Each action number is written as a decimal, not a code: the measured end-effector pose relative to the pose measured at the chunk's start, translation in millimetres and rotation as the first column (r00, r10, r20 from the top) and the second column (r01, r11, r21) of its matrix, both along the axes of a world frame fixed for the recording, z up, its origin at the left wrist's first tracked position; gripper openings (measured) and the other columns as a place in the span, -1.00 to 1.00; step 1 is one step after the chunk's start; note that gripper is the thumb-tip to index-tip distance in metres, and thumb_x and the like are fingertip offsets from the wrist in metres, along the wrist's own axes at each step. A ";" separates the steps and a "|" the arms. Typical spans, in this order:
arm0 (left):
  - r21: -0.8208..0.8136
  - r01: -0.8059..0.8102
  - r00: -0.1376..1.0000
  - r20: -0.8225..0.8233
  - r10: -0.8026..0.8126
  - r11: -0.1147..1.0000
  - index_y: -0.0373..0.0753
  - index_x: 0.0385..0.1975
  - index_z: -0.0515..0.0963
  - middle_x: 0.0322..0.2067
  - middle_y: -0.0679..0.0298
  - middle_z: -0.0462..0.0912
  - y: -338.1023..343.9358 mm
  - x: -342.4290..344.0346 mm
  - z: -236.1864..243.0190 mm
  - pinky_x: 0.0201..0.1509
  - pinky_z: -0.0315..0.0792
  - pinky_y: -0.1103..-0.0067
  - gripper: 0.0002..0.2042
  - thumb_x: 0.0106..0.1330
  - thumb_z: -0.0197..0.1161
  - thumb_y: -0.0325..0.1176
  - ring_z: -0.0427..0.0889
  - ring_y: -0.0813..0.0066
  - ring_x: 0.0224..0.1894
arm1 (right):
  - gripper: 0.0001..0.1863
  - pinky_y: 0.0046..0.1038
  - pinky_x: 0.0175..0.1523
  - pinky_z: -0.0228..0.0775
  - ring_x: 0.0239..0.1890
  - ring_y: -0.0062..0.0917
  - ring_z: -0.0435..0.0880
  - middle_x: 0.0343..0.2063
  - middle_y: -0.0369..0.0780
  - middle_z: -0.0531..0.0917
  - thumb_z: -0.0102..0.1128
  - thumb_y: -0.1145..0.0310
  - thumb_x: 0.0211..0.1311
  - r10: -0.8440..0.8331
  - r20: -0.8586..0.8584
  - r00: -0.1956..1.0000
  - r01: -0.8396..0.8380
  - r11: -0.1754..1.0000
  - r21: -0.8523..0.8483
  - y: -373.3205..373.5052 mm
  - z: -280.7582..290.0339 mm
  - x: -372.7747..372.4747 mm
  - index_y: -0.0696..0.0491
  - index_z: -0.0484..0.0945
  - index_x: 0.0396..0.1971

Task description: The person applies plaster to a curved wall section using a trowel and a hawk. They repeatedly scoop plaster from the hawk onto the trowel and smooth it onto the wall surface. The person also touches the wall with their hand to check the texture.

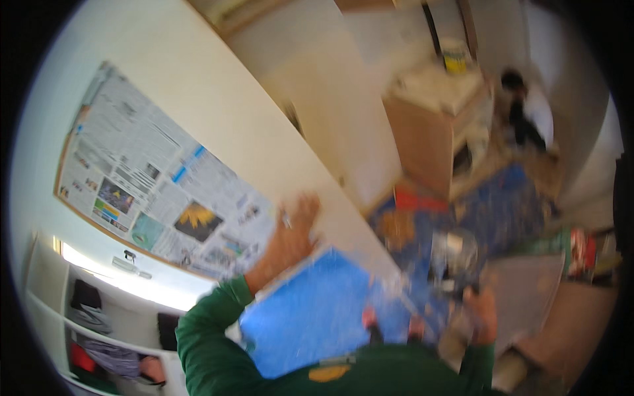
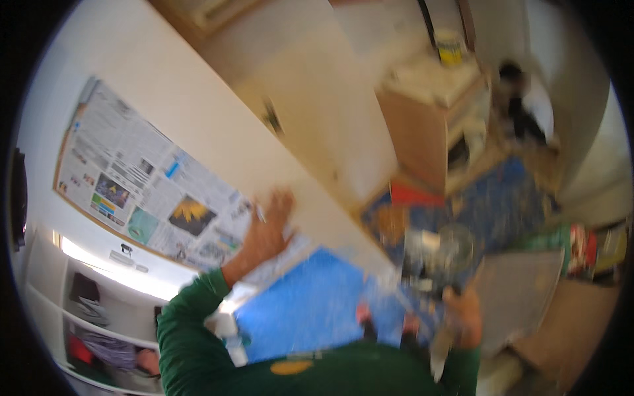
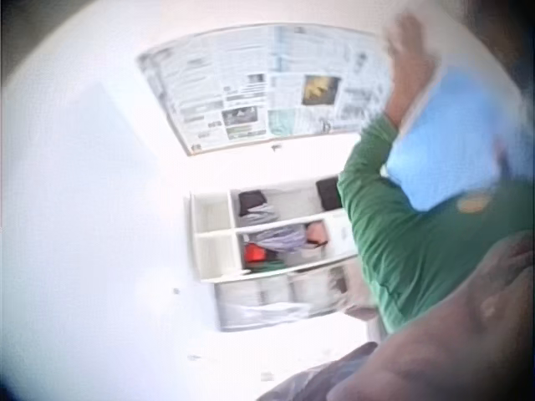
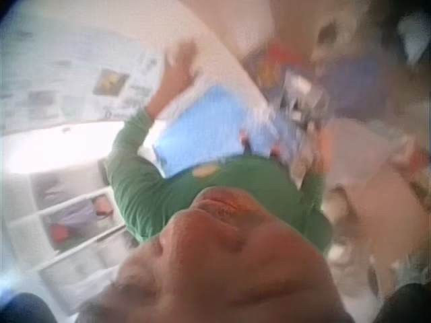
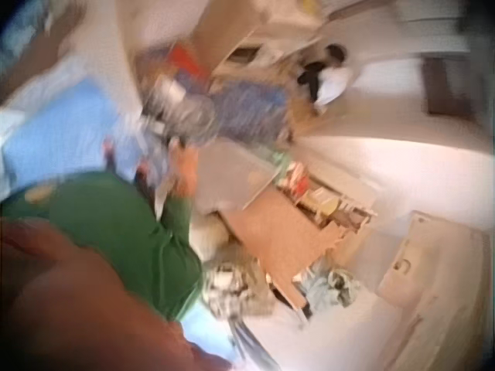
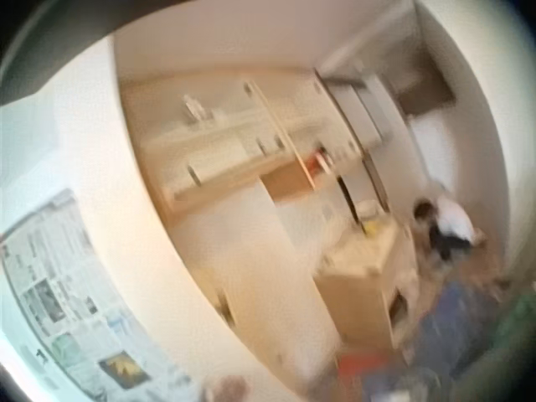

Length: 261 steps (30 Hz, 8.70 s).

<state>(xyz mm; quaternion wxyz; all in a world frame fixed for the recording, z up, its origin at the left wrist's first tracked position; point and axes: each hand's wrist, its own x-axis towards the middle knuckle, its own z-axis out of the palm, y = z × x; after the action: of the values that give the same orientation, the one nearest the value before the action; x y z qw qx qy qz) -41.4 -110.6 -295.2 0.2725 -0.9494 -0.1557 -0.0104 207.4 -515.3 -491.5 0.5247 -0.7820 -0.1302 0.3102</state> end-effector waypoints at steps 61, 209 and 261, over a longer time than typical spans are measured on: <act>0.101 0.649 0.654 0.432 -0.621 0.754 -0.30 0.31 0.36 0.36 -0.08 0.33 -93.5 65.3 65.3 0.53 0.11 0.11 -0.42 0.27 0.32 -0.39 0.24 -0.01 0.47 | -0.59 -0.36 -0.13 0.53 -0.19 -0.41 0.64 -0.08 -0.13 0.66 0.22 0.35 0.37 0.357 -0.224 0.907 -0.131 0.743 0.656 3.3 68.2 24.2 0.17 0.50 0.15; -0.794 -0.183 0.950 0.009 -0.312 -0.580 -0.36 0.08 0.44 -0.15 0.05 0.67 -150.8 -269.1 -259.9 0.03 0.50 0.39 -0.58 0.60 -0.10 -0.09 0.68 0.26 -0.09 | -0.79 -0.17 -0.29 0.57 -0.24 -0.34 0.73 -0.24 -0.19 0.71 0.01 0.28 0.51 -0.392 -0.846 -0.360 0.844 -0.524 -0.116 -59.0 -285.7 -822.2 0.01 0.54 -0.02; -0.903 -0.322 0.802 -0.421 0.425 -0.286 -0.46 -0.10 0.58 -0.23 0.04 0.70 -105.4 -1.1 -354.3 -0.02 0.44 0.32 -0.59 0.52 0.01 -0.15 0.61 0.22 -0.15 | -0.71 -0.29 0.19 0.51 0.08 -0.55 0.60 0.00 -0.27 0.63 0.24 0.31 0.43 -0.547 -0.697 0.464 0.842 0.515 0.157 -11.0 -534.9 41.6 0.03 0.54 0.08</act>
<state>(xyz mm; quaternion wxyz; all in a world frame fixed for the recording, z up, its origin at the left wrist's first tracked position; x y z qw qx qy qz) -42.5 -216.0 -649.6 -0.5403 -0.7185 -0.4072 0.1611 248.9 -526.3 -1026.4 0.7947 -0.4726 0.3033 0.2304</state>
